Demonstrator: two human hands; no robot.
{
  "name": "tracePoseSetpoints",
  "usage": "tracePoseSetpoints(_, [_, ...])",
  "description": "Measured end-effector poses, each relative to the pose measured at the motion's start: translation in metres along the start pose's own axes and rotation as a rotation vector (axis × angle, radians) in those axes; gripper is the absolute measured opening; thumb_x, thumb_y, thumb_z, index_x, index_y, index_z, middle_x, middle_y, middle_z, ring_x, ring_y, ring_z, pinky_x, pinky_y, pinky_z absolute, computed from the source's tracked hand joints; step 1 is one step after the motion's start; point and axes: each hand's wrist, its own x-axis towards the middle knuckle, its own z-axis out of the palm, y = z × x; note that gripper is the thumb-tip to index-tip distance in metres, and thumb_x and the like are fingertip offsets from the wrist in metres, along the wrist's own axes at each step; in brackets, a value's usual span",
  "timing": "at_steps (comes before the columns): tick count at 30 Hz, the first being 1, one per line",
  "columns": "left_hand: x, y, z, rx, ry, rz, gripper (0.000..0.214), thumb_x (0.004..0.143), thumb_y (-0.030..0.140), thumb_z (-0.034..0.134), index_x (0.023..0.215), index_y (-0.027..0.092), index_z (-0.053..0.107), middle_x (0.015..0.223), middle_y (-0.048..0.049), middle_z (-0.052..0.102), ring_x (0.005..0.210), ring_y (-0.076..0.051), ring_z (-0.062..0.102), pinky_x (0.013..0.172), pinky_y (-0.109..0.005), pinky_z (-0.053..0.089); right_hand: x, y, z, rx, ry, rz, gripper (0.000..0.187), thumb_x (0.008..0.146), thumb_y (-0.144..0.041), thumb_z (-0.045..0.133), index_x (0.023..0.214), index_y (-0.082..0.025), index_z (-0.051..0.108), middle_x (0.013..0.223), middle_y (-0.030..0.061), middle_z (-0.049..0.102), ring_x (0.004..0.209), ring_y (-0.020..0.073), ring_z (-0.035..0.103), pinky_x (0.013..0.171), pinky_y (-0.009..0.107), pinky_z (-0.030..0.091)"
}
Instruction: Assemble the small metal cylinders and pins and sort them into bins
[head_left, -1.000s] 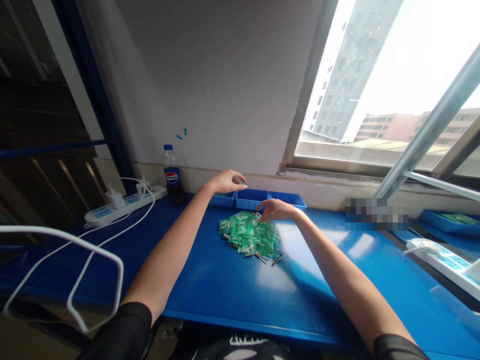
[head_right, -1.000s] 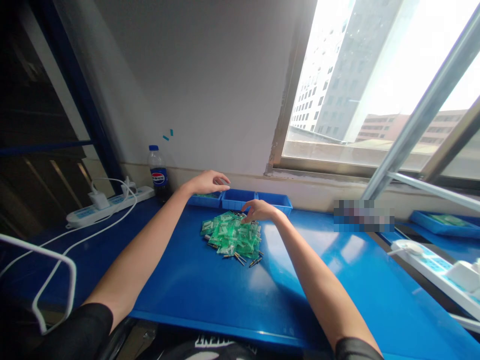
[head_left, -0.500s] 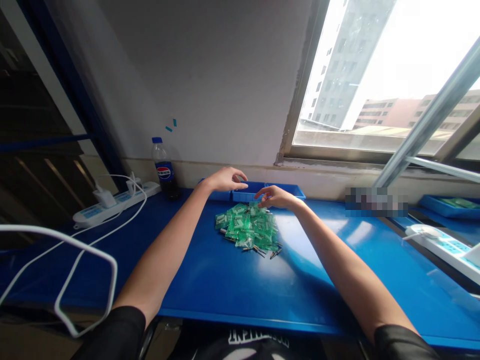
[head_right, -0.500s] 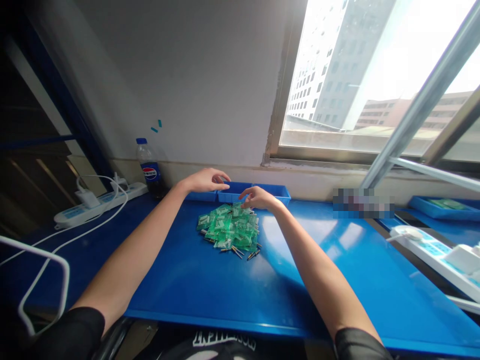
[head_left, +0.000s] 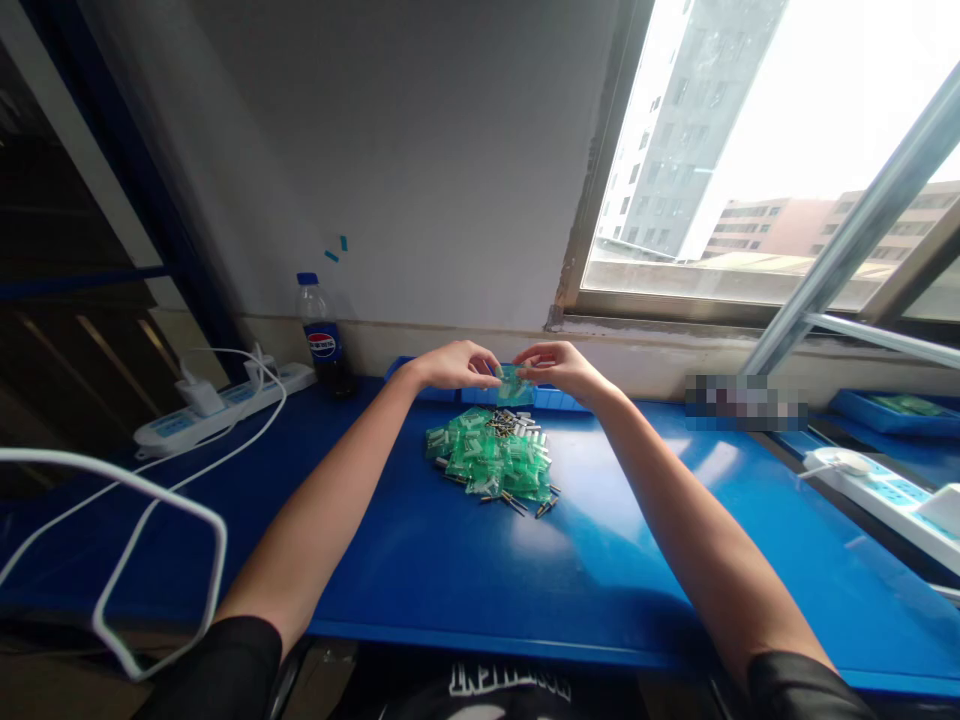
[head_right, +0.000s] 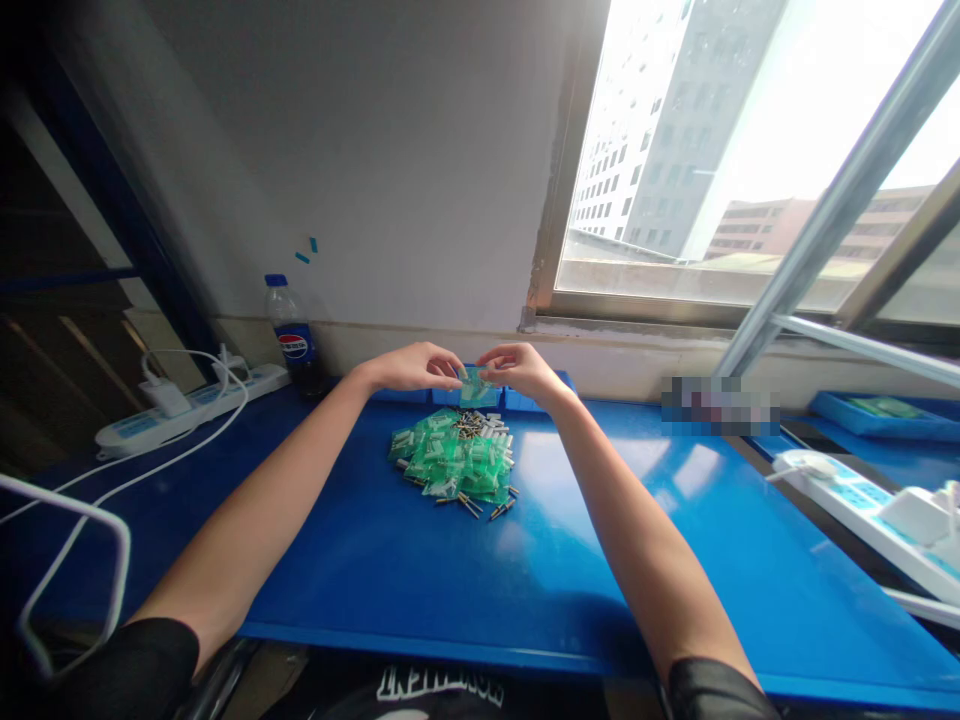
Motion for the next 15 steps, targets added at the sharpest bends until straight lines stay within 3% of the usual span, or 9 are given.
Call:
tracePoseSetpoints(4, [-0.001,0.006,0.002,-0.183,0.007,0.053,0.043,0.077,0.047,0.079,0.101,0.013,0.07,0.089,-0.0101,0.078,0.084,-0.022,0.073,0.074,-0.029,0.055,0.0,-0.002,0.005,0.173,0.049,-0.003,0.042,0.065,-0.041,0.09,0.095,-0.016,0.077,0.076,0.0023,0.069,0.067,0.0137,0.063,0.065,0.027,0.053])
tracePoseSetpoints(9, [-0.005,0.015,-0.001,-0.275,0.105,0.087,0.041,0.075,0.043,0.081,0.098,0.013,0.067,0.088,-0.0086,0.077,0.078,-0.018,0.07,0.069,-0.027,0.054,0.0,-0.003,0.01,0.303,0.076,0.029,0.045,0.062,-0.042,0.094,0.095,-0.016,0.076,0.081,0.0042,0.073,0.071,0.014,0.066,0.067,0.025,0.055])
tracePoseSetpoints(15, [-0.013,0.011,-0.019,-0.141,0.197,0.039,0.036,0.074,0.036,0.08,0.099,0.012,0.07,0.089,-0.0094,0.077,0.078,-0.019,0.071,0.069,-0.027,0.054,-0.002,-0.006,0.011,0.179,0.09,0.104,0.045,0.07,-0.048,0.09,0.099,-0.017,0.075,0.088,0.0088,0.077,0.081,0.0202,0.072,0.07,0.029,0.059])
